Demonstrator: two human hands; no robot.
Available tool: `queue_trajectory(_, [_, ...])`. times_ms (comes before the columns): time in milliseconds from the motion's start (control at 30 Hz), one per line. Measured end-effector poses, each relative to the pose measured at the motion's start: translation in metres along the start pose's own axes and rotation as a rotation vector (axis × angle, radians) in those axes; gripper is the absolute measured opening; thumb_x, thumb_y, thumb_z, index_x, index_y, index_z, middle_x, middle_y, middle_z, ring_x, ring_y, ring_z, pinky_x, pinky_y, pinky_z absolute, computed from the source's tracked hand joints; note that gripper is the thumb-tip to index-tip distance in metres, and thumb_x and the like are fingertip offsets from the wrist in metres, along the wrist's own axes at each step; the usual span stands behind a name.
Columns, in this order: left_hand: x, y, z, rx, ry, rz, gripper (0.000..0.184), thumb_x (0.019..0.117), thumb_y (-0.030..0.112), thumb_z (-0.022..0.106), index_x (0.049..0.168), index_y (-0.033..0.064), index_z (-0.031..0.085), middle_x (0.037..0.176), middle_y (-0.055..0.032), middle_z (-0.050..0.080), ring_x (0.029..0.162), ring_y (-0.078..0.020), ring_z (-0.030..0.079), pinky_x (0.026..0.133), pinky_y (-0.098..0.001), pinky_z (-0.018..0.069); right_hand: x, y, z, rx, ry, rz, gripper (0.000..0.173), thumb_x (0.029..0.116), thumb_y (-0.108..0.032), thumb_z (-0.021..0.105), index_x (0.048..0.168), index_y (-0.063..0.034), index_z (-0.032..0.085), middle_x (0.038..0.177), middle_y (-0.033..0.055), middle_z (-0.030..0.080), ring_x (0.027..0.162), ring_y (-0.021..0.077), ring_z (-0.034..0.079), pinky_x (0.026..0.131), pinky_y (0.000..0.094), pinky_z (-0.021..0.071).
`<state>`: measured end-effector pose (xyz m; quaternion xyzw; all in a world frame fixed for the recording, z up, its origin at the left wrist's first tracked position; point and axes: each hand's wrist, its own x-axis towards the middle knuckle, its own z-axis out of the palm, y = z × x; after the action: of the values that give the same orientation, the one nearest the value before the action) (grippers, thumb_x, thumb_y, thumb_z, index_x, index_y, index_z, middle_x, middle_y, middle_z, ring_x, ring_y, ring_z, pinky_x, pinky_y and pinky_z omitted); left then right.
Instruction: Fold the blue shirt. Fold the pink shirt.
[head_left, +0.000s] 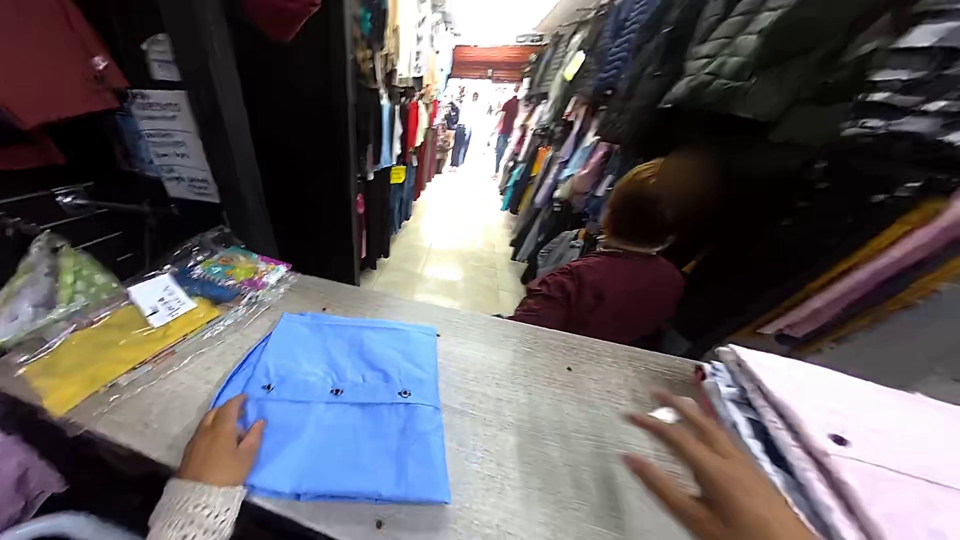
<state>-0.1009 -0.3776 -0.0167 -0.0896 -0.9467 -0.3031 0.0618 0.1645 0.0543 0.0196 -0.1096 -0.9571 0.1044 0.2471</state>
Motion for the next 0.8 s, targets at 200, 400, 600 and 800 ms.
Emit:
queue_trajectory(200, [0.006,0.017,0.009,-0.006,0.077,-0.173,0.062,0.0880,0.009,0.077,0.141,-0.0119,0.051,0.140,-0.0392,0.049,0.134,-0.0527,0.048,0.112,-0.0589,0.0376,0.013,-0.100,0.042,0.325,-0.187,-0.199,0.030,0.0882,-0.017,0.076,0.115,-0.0044,0.075,0.145,0.0220,0.057,0.133,0.0430,0.055,0.105,0.0692,0.0423])
queue_trajectory(400, [0.038,-0.004,-0.011,0.101,-0.099,-0.279,0.060,0.0901,0.019,0.077,0.135,-0.0129,0.054,0.132,-0.0358,0.059,0.129,-0.0474,0.055,0.110,-0.0588,0.0391,0.008,-0.123,0.059,0.539,-0.381,-0.159,0.023,0.0957,-0.008,0.066,0.114,0.0006,0.075,0.142,0.0256,0.058,0.135,0.0447,0.053,0.109,0.0646,0.0403])
queue_trajectory(600, [0.044,0.032,-0.057,-0.279,-0.196,0.063,0.015,0.0969,0.011,0.068,0.094,-0.0036,0.071,0.078,-0.0121,0.067,0.069,-0.0160,0.062,0.067,-0.0387,0.0515,0.029,-0.125,0.061,0.667,-0.295,-0.331,0.053,0.0909,-0.018,0.073,0.134,0.0094,0.058,0.141,0.0301,0.056,0.128,0.0390,0.060,0.106,0.0472,0.0506])
queue_trajectory(800, [-0.009,0.149,0.006,-0.857,-0.592,0.747,0.029,0.0989,0.019,0.055,0.108,-0.0019,0.073,0.132,-0.0118,0.065,0.122,-0.0132,0.060,0.103,-0.0322,0.0510,0.044,-0.163,0.079,0.883,0.077,-0.259,0.103,0.0819,-0.049,0.078,0.144,0.0201,0.034,0.136,0.0267,0.058,0.125,0.0146,0.060,0.106,0.0300,0.0500])
